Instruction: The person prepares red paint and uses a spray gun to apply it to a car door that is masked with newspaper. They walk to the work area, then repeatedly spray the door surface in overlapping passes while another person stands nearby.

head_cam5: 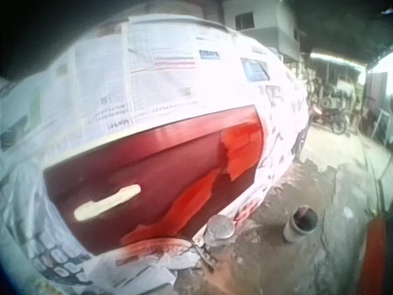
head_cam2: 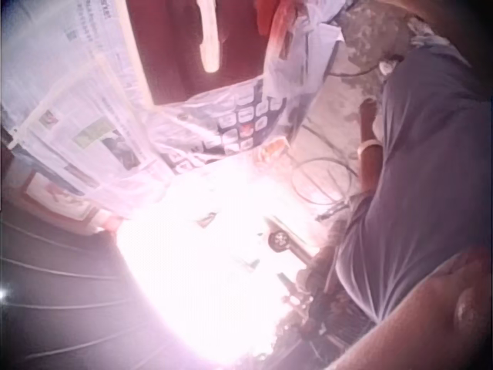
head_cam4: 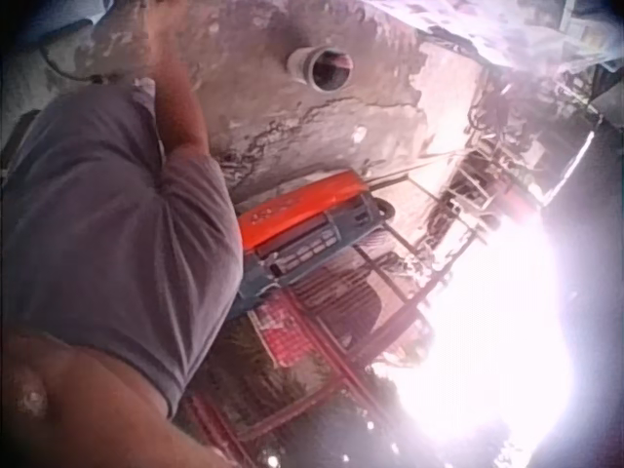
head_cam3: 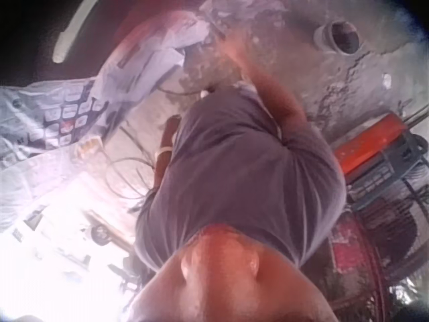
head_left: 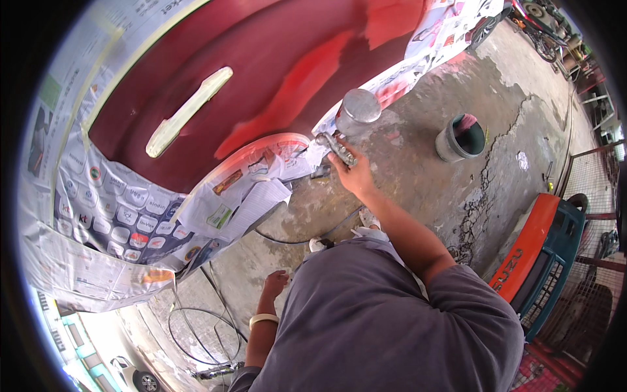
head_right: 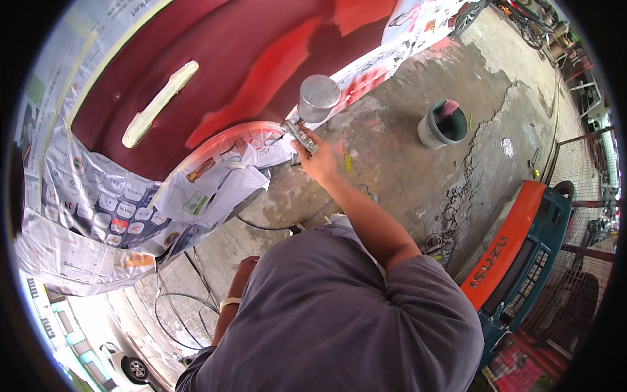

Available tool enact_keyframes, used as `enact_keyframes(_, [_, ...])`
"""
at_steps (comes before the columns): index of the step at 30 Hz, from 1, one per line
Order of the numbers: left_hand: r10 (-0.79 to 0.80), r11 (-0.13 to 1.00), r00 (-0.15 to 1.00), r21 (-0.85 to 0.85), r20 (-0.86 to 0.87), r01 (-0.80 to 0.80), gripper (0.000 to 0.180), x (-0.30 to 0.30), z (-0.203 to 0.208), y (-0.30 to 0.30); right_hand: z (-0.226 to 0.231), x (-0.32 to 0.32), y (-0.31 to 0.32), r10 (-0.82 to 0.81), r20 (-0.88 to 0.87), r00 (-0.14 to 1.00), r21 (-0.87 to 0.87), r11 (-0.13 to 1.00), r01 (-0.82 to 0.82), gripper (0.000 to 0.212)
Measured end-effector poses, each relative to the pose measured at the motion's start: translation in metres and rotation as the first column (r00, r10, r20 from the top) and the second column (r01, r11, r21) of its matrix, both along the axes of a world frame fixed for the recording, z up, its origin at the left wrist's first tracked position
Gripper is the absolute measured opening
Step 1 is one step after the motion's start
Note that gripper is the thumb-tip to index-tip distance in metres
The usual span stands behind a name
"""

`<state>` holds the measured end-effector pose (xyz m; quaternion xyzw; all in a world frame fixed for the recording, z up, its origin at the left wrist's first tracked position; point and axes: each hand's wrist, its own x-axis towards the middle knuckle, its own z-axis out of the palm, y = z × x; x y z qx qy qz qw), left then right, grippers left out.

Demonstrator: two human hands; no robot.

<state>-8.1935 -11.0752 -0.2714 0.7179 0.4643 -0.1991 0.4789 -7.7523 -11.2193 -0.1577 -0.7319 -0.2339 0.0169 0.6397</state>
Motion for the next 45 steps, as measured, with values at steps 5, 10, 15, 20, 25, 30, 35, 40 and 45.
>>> enact_keyframes(5, [0.026, 1.000, 1.000, -0.002, -0.002, -0.026, 0.041, 0.022, 0.015, -0.013, -0.002, 0.076, -0.020, -0.115, -0.101, 0.988, -0.012, 0.993, 0.114, 0.048])
enact_keyframes(10, [0.036, 0.999, 0.998, 0.009, -0.055, -0.036, 0.041, 0.003, -0.004, -0.012, 0.031, 0.116, -0.024, -0.366, 0.182, 0.912, 0.058, 0.930, 0.362, 0.047])
enact_keyframes(15, [-0.035, 0.999, 0.994, 0.020, -0.099, 0.037, 0.041, 0.025, 0.022, -0.025, 0.035, 0.105, -0.027, -0.249, 0.014, 0.968, -0.080, 0.965, 0.249, 0.047])
enact_keyframes(20, [-0.015, 1.000, 1.000, -0.020, -0.028, 0.015, 0.040, 0.025, 0.007, -0.015, 0.019, 0.065, -0.033, 0.030, -0.092, 0.995, -0.195, 0.980, -0.048, 0.046])
enact_keyframes(25, [-0.050, 0.998, 0.997, 0.023, -0.059, 0.051, 0.040, 0.045, 0.011, -0.008, 0.015, 0.039, -0.037, 0.162, -0.118, 0.980, -0.165, 0.970, -0.181, 0.046])
enact_keyframes(30, [-0.040, 0.998, 0.998, 0.039, -0.052, 0.042, 0.041, 0.045, 0.007, -0.001, 0.015, 0.047, -0.039, 0.041, -0.194, 0.980, -0.166, 0.983, -0.074, 0.046])
enact_keyframes(35, [-0.078, 0.997, 0.990, 0.012, -0.118, 0.080, 0.041, 0.037, 0.000, 0.000, 0.026, 0.049, -0.046, 0.074, -0.153, 0.985, -0.122, 0.988, -0.094, 0.046])
enact_keyframes(40, [-0.037, 0.999, 0.996, -0.040, -0.085, 0.034, 0.040, 0.031, -0.008, 0.005, 0.026, 0.059, -0.044, 0.097, -0.308, 0.947, -0.050, 0.992, -0.118, 0.047])
enact_keyframes(45, [-0.089, 0.995, 0.991, 0.025, -0.103, 0.092, 0.040, 0.041, -0.004, 0.005, 0.020, 0.098, -0.044, -0.050, -0.138, 0.989, 0.007, 0.999, 0.052, 0.051])
